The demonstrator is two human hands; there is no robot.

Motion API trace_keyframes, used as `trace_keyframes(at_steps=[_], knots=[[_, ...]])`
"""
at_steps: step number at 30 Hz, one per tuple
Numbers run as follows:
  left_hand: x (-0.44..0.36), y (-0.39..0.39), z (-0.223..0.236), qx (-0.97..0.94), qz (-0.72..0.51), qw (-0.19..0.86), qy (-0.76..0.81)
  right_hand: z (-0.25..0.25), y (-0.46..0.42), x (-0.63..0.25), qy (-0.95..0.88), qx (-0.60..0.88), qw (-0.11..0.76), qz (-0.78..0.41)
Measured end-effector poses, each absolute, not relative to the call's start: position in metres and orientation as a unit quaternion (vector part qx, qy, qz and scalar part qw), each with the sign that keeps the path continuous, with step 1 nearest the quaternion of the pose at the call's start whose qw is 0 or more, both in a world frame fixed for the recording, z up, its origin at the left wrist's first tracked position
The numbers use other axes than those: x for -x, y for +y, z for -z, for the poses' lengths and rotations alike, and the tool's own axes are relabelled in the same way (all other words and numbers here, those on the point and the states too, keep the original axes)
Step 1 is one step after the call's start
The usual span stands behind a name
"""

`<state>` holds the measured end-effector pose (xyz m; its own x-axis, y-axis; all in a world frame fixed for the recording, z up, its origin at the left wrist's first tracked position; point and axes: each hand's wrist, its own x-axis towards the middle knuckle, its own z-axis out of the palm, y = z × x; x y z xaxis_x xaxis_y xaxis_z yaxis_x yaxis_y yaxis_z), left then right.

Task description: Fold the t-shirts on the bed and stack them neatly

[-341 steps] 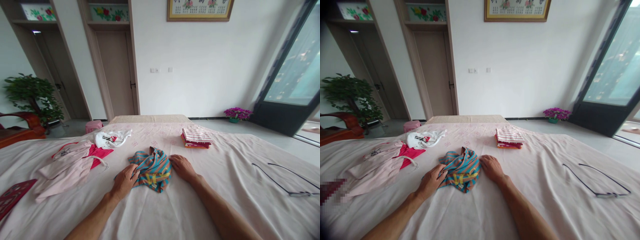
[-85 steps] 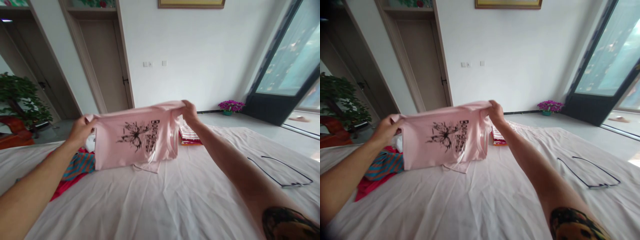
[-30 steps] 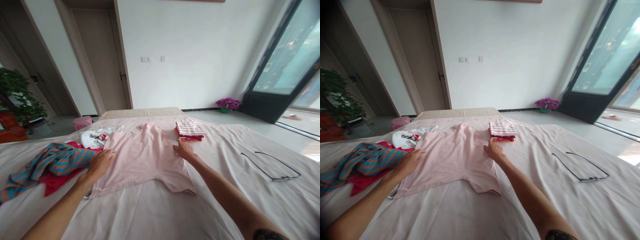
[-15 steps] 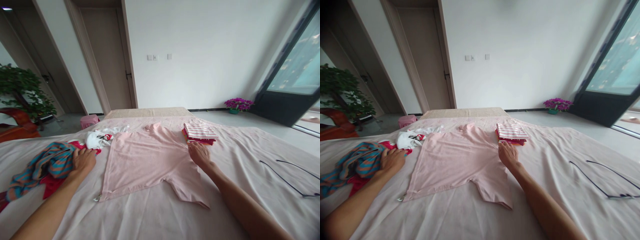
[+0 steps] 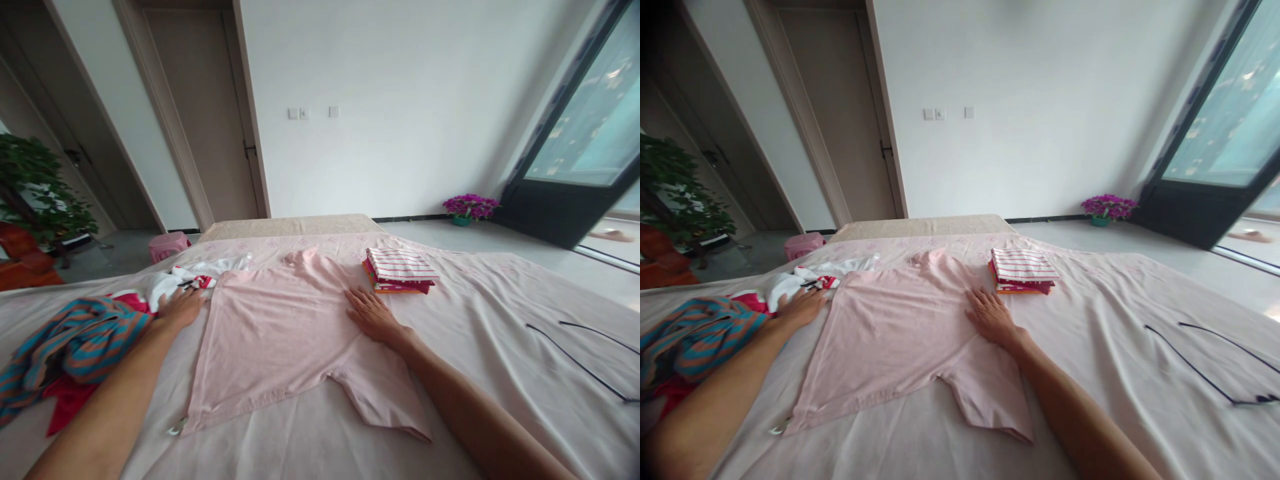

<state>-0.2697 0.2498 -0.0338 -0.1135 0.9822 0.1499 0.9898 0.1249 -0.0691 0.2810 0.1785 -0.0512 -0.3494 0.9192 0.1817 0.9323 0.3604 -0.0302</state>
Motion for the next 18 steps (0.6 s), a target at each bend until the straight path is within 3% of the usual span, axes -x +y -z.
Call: trace_keyframes(at_steps=[6,10,14,18], knots=[[0.278,0.245,0.018,0.546,0.031,0.108,-0.83,0.053,0.177,-0.281,-0.804,0.586,0.084,0.053],[0.235,0.23,0.018,0.61,0.088,0.136,-0.776,0.048,0.175,-0.277,-0.8,0.592,0.084,0.05],[0.173,0.224,0.017,0.705,0.19,0.032,-0.682,0.04,0.172,-0.272,-0.801,0.591,0.084,0.041],[0.116,0.238,0.019,0.762,0.194,-0.01,-0.618,0.033,0.168,-0.27,-0.808,0.579,0.096,0.04]])
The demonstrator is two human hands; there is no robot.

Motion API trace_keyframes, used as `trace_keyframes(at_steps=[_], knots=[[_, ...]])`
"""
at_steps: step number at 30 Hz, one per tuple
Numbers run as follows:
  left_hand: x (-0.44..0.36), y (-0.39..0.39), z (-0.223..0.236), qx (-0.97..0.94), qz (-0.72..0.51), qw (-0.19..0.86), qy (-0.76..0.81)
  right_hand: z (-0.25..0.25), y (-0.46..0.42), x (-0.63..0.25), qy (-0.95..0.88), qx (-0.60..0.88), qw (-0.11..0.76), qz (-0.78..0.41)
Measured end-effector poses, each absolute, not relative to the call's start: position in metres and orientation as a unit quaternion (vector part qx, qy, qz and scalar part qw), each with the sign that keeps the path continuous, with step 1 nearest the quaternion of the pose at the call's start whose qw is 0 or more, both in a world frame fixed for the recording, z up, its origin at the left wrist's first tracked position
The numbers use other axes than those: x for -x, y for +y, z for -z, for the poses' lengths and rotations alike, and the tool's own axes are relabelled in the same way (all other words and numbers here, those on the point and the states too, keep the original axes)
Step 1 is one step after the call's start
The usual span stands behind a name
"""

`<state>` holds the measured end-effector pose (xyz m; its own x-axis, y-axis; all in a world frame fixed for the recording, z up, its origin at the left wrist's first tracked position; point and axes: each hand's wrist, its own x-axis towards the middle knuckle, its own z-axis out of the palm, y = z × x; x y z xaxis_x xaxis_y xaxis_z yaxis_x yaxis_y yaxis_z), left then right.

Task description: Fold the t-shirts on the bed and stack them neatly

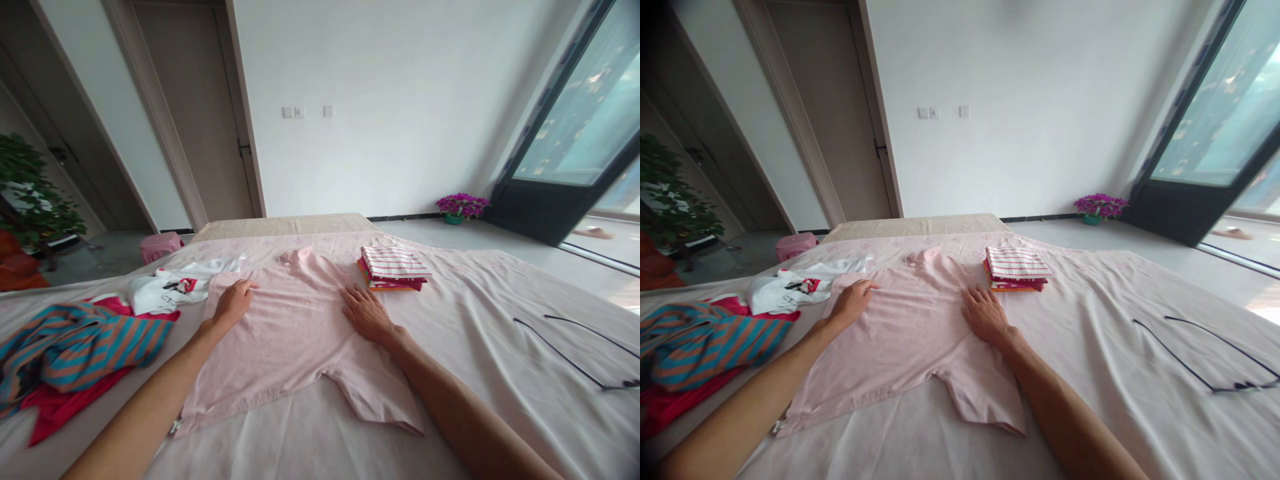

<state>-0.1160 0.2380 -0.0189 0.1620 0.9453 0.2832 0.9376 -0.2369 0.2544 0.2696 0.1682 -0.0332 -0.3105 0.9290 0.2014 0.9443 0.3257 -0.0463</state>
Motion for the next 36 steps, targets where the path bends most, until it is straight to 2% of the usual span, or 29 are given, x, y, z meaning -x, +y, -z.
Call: trace_keyframes(at_steps=[7,12,15,18,25,31,36], knots=[[0.059,0.27,0.036,-0.851,-0.104,0.06,0.511,0.028,0.165,-0.271,-0.84,0.531,0.108,0.024],[0.069,0.278,0.047,-0.81,-0.089,0.028,0.58,0.031,0.167,-0.274,-0.837,0.537,0.106,0.013],[0.074,0.271,0.05,-0.78,-0.113,-0.026,0.615,0.035,0.17,-0.277,-0.836,0.539,0.107,0.015],[0.078,0.257,0.053,-0.772,-0.13,-0.079,0.617,0.039,0.172,-0.278,-0.836,0.538,0.106,0.02],[0.117,0.203,0.062,-0.784,-0.097,-0.067,0.609,0.04,0.17,-0.277,-0.833,0.543,0.101,0.026],[0.138,0.158,0.053,-0.758,-0.103,-0.127,0.631,0.031,0.167,-0.274,-0.833,0.548,0.076,0.019],[0.141,0.114,0.056,-0.793,-0.114,-0.085,0.593,0.02,0.143,-0.267,-0.826,0.559,0.073,0.016]])
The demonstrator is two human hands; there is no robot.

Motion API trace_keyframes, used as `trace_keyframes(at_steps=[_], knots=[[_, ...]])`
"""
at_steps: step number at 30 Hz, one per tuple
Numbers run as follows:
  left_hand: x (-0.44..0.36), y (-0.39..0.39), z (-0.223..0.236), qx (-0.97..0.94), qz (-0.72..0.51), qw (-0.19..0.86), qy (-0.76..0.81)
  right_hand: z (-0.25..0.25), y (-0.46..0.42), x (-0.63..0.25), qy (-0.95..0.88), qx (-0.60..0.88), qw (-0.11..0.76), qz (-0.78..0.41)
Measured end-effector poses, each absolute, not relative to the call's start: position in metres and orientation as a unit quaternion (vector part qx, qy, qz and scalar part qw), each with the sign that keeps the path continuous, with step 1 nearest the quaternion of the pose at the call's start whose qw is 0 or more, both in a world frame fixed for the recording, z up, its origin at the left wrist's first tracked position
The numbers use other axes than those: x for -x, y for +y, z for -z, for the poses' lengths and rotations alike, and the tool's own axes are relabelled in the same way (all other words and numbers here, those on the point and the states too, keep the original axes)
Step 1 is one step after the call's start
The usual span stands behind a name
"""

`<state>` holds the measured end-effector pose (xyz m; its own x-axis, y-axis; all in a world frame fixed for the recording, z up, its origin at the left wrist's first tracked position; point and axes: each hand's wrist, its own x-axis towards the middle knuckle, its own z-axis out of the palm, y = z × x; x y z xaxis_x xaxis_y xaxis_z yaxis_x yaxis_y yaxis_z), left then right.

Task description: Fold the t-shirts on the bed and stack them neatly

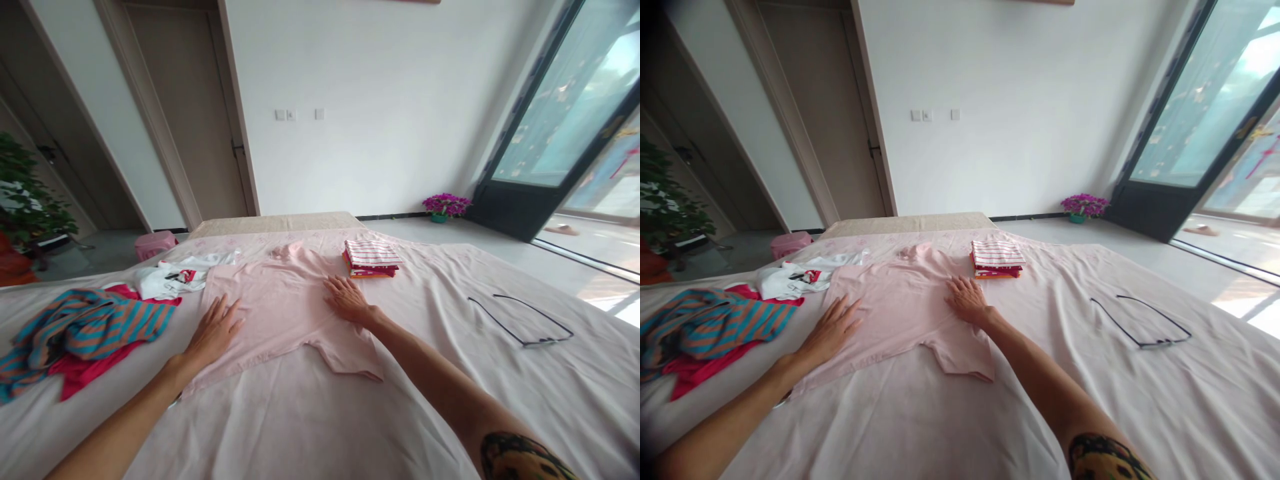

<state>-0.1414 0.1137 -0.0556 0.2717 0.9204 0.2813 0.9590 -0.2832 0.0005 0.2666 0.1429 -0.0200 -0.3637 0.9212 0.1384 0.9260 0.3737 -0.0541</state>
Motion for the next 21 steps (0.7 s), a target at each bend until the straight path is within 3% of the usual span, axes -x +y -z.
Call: trace_keyframes(at_steps=[12,16,21], knots=[[0.153,0.069,0.062,0.828,0.099,0.069,-0.547,0.021,0.042,-0.296,-0.885,0.452,0.112,-0.008],[0.154,0.069,0.063,0.826,0.099,0.067,-0.55,-0.004,0.01,-0.325,-0.891,0.418,0.164,-0.073],[0.156,0.073,0.065,0.828,0.122,0.055,-0.545,-0.022,-0.018,-0.346,-0.91,0.361,0.136,-0.153]])
